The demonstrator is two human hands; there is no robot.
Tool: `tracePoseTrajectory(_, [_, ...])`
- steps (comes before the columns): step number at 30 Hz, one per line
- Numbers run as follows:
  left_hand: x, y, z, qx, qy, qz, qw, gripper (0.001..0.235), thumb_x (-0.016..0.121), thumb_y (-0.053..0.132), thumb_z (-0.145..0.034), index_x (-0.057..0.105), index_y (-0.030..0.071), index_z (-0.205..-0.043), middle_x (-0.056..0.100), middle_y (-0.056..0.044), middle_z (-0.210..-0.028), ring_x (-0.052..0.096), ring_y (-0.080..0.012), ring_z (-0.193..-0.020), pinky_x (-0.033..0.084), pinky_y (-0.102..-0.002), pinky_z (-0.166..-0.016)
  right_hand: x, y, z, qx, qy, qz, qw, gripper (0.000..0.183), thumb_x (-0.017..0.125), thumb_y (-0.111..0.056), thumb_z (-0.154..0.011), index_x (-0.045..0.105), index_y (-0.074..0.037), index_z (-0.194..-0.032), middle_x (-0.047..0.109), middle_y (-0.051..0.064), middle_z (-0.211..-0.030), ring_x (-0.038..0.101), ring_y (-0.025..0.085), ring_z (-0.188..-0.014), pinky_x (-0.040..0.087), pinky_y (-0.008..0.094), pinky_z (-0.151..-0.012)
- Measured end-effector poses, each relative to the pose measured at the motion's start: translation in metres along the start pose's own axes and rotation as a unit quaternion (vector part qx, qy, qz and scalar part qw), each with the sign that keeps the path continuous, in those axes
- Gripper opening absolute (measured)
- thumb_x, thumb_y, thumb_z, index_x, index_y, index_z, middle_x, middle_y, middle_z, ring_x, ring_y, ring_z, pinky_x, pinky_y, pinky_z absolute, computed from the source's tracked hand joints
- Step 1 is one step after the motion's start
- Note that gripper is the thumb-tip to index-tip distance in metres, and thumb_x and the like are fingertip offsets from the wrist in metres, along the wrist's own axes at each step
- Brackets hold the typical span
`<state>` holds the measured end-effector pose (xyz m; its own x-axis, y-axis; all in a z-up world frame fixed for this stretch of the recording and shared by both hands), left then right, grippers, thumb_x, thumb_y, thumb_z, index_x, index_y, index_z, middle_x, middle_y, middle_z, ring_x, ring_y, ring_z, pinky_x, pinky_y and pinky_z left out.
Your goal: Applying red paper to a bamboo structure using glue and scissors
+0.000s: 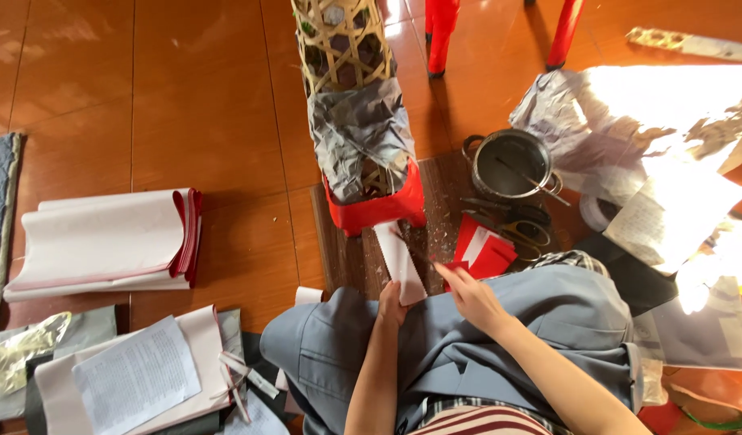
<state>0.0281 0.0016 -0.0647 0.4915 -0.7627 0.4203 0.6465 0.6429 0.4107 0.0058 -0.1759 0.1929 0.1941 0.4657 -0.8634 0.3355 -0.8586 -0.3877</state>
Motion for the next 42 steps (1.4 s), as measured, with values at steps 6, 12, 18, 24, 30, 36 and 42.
tracePoseTrajectory(6, [0.008,0.008,0.01,0.009,-0.008,-0.038,0.999,0.054,0.054,0.03,-0.098,0.037,0.029,-0.149,0.039,-0.014,-0.15,0.052,-0.04,-0.122,0.051,-0.058,-0.088,-0.076,0.066,0.01,0.119,0.173,-0.023,0.977,0.04,0.053,-0.003,-0.092,0.063,-0.014,-0.129,0.064,0.013,-0.093,0.063,0.032,-0.083,0.055,0.041,-0.075])
tracePoseTrajectory(12, [0.024,0.04,0.057,0.043,-0.069,0.017,0.997,0.051,0.06,0.022,-0.098,0.043,0.013,-0.145,0.058,-0.019,-0.124,0.062,-0.0278,-0.091,0.054,-0.033,-0.063,-0.036,0.215,-0.043,0.298,0.015,0.093,0.95,0.037,0.05,-0.018,-0.091,0.069,-0.023,-0.122,0.071,0.016,-0.088,0.07,0.039,-0.085,0.057,0.049,-0.077])
tracePoseTrajectory(18, [0.074,0.094,0.166,0.076,-0.147,0.103,0.981,0.009,0.056,0.018,-0.098,0.059,0.009,-0.099,0.055,-0.003,-0.084,0.05,-0.0134,-0.065,0.036,-0.02,-0.052,-0.032,0.214,-0.103,0.144,0.068,0.33,0.931,0.032,0.059,-0.029,-0.078,0.071,-0.038,-0.106,0.065,0.001,-0.099,0.063,0.031,-0.081,0.052,0.042,-0.063])
tracePoseTrajectory(24, [0.086,0.083,0.172,0.03,-0.133,0.152,0.979,0.01,0.067,0.017,-0.088,0.066,0.007,-0.085,0.064,-0.009,-0.079,0.047,-0.0162,-0.052,0.033,-0.022,-0.043,-0.074,-0.036,-0.076,-0.249,-0.002,-0.064,0.966,0.065,0.072,-0.01,-0.071,0.055,-0.019,-0.133,0.044,0.013,-0.145,0.045,0.032,-0.132,0.04,0.048,-0.101])
tracePoseTrajectory(30, [0.093,0.109,0.225,0.234,-0.062,-0.103,0.965,0.035,0.064,0.018,-0.092,0.059,0.008,-0.125,0.063,-0.006,-0.079,0.054,-0.0112,-0.058,0.041,-0.023,-0.049,-0.114,-0.078,-0.101,-0.216,0.033,-0.136,0.966,0.008,0.065,-0.001,-0.082,0.062,-0.009,-0.084,0.057,0.012,-0.118,0.052,0.032,-0.122,0.041,0.043,-0.096])
tracePoseTrajectory(36, [0.074,0.151,0.223,0.489,0.008,-0.488,0.723,0.042,0.084,0.018,-0.073,0.068,0.02,-0.112,0.042,-0.012,-0.138,0.041,-0.0273,-0.132,0.038,-0.038,-0.109,-0.134,-0.082,-0.105,-0.137,-0.041,-0.41,0.901,0.018,0.064,0.006,-0.081,0.069,-0.009,-0.09,0.057,0.012,-0.121,0.053,0.03,-0.124,0.044,0.04,-0.104])
tracePoseTrajectory(42, [0.059,0.195,0.246,0.528,-0.033,-0.272,0.804,0.022,0.081,-0.004,-0.071,0.078,0.006,-0.091,0.068,-0.018,-0.108,0.063,-0.0329,-0.106,0.051,-0.044,-0.086,-0.135,-0.018,-0.12,0.04,0.036,-0.472,0.88,0.015,0.065,0.008,-0.081,0.072,-0.003,-0.088,0.066,0.014,-0.113,0.064,0.027,-0.108,0.05,0.041,-0.095])
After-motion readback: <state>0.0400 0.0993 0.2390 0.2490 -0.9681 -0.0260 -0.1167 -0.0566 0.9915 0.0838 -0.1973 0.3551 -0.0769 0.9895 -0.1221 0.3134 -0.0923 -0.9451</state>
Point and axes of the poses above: each hand's wrist, its own z-axis away from the middle knuckle, its own x-axis out of the palm, y = z × x, the point moved 5 cm from there along -z, towards the middle knuckle
